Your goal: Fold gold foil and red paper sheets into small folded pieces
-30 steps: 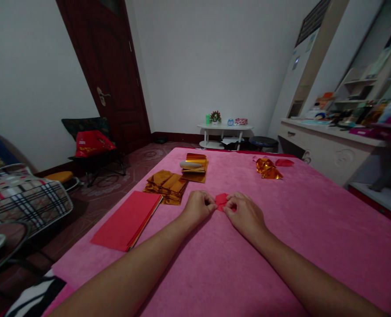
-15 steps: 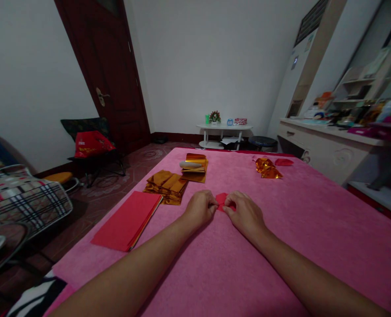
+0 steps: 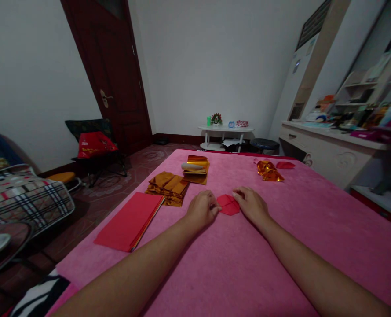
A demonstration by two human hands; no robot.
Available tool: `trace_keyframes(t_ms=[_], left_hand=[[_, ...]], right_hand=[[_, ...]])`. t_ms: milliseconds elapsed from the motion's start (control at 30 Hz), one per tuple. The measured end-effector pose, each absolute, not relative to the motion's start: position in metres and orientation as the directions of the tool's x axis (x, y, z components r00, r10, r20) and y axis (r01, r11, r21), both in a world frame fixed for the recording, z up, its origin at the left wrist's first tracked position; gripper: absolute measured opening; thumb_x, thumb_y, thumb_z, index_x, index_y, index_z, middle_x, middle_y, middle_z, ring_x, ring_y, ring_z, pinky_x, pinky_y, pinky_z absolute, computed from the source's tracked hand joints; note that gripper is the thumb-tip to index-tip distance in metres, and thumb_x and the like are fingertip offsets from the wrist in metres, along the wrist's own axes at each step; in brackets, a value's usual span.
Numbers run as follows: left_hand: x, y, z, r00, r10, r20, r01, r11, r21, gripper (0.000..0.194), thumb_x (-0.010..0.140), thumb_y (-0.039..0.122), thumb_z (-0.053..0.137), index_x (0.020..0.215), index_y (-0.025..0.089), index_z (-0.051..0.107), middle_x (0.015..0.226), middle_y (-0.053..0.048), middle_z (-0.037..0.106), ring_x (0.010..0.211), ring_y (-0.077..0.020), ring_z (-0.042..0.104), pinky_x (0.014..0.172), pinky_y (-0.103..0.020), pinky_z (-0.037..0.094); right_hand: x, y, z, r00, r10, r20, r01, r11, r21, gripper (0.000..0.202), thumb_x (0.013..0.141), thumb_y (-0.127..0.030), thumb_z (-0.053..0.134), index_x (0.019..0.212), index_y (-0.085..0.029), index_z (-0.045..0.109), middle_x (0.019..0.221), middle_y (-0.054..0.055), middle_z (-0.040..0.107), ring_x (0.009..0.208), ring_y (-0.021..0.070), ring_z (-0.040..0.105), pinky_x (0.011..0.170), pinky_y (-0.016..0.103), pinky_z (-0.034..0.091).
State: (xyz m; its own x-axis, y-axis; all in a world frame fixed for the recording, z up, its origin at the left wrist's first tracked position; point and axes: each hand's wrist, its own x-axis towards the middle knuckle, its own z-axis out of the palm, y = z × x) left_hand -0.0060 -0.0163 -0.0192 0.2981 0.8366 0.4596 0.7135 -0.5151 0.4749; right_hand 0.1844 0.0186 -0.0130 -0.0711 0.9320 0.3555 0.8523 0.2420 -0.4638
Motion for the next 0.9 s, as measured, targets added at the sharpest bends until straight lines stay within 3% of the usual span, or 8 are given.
trace_keyframes(t_ms=[167,400,500,733,900], left_hand=[[-0.006,-0.009,-0.019,0.275,0.861,0.428,0.697,-0.485,0.528,0.010,0.071,0.026,0.068,0.071,0.016,0.067,0.077,-0.004,0.059,0.074,-0.0151,0.053,0.065,-0.025,0.040],[-0.015,0.014,-0.012,0.490,0.805,0.333,0.571,-0.586,0.575,0.003,0.070,0.017,0.067,0.071,0.015,0.069,0.075,-0.003,0.064,0.071,-0.0132,0.057,0.068,-0.023,0.042],[-0.013,0.017,-0.009,0.550,0.762,0.341,0.564,-0.640,0.521,0.003,0.070,0.013,0.065,0.069,0.014,0.068,0.073,-0.003,0.064,0.070,-0.0130,0.057,0.067,-0.023,0.042],[-0.006,-0.010,-0.005,0.663,0.624,0.414,0.616,-0.769,0.173,0.015,0.077,0.015,0.054,0.069,0.016,0.066,0.077,-0.007,0.063,0.078,-0.0168,0.056,0.073,-0.028,0.040],[-0.012,-0.028,0.002,0.698,0.618,0.361,0.616,-0.776,0.137,0.017,0.077,0.014,0.048,0.074,0.015,0.065,0.081,-0.009,0.061,0.081,-0.0180,0.055,0.074,-0.028,0.042]], right_hand=[[0.194,0.031,-0.011,-0.107,0.976,0.190,0.790,0.200,-0.579,0.015,0.072,-0.028,0.061,0.080,-0.021,0.071,0.077,0.002,0.070,0.069,0.0142,0.061,0.059,0.022,0.041],[0.208,0.026,-0.008,-0.124,0.990,0.060,0.711,0.131,-0.691,0.006,0.059,-0.018,0.065,0.062,-0.016,0.070,0.054,0.000,0.064,0.051,0.0107,0.055,0.047,0.019,0.035],[0.208,0.018,-0.008,-0.117,0.987,0.112,0.743,0.162,-0.649,0.010,0.059,-0.016,0.063,0.067,-0.017,0.069,0.058,0.000,0.066,0.053,0.0110,0.056,0.048,0.019,0.035],[0.204,0.004,0.001,-0.275,0.939,0.207,0.831,0.340,-0.439,0.015,0.066,-0.011,0.055,0.067,-0.019,0.068,0.072,0.002,0.067,0.067,0.0132,0.058,0.060,0.022,0.039],[0.209,-0.006,0.016,-0.479,0.863,0.158,0.799,0.504,-0.329,0.008,0.065,-0.011,0.061,0.068,-0.017,0.065,0.079,0.003,0.062,0.073,0.0141,0.056,0.063,0.022,0.038]])
